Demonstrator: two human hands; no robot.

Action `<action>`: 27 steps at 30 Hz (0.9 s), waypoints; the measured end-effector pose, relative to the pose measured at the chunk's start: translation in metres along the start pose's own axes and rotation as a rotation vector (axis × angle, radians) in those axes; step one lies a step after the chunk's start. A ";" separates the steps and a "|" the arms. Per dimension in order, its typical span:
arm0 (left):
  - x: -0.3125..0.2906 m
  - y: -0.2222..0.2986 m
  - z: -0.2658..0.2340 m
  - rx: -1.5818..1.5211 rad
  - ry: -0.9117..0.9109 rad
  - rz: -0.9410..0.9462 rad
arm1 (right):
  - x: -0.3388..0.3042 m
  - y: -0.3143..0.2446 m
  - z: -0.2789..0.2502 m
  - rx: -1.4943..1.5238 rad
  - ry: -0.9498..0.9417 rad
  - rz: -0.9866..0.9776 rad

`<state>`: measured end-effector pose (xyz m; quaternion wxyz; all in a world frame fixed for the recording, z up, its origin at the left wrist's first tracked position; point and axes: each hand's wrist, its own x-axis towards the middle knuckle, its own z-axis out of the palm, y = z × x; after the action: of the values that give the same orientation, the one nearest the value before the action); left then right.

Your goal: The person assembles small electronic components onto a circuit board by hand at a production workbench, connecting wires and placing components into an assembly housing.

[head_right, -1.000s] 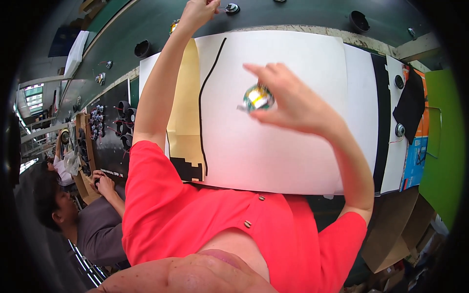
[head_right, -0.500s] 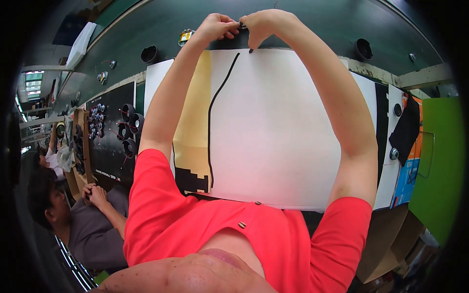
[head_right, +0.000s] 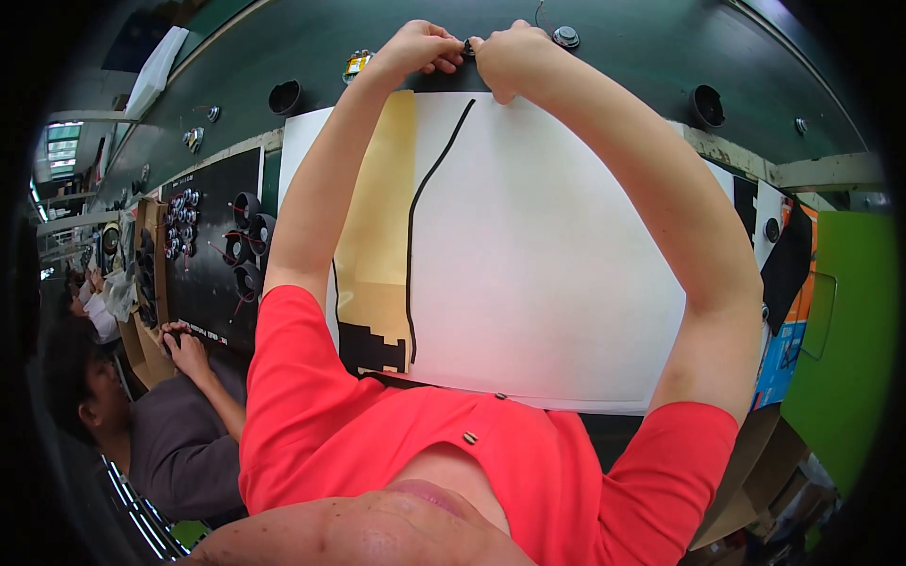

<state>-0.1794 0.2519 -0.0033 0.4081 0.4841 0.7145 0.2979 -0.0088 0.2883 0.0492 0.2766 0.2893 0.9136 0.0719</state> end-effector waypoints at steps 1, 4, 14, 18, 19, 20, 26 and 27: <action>0.000 0.001 -0.001 0.042 -0.019 -0.028 | 0.001 -0.004 -0.001 0.000 -0.002 -0.001; 0.000 0.010 -0.004 0.126 -0.035 -0.069 | 0.006 -0.014 -0.003 -0.030 -0.022 0.077; -0.007 -0.006 -0.042 0.076 -0.046 0.047 | -0.002 -0.003 -0.011 0.114 0.089 0.078; 0.007 0.005 -0.015 -0.107 0.004 0.210 | -0.069 0.036 -0.011 0.468 0.237 0.016; 0.013 0.013 -0.003 -0.235 -0.072 0.258 | -0.083 0.045 0.004 0.499 0.358 0.022; 0.033 0.002 0.001 -0.447 -0.186 0.150 | -0.094 0.048 0.015 0.526 0.486 0.010; 0.049 0.043 0.051 -0.202 -0.065 0.260 | -0.169 0.040 0.077 0.819 0.647 0.050; 0.053 0.038 0.054 -0.195 -0.063 0.262 | -0.175 0.033 0.084 0.822 0.654 0.049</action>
<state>-0.1254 0.3167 -0.0141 0.4328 0.5402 0.6001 0.4010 0.1722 0.2136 0.0695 -0.1611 0.3574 0.8980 -0.1996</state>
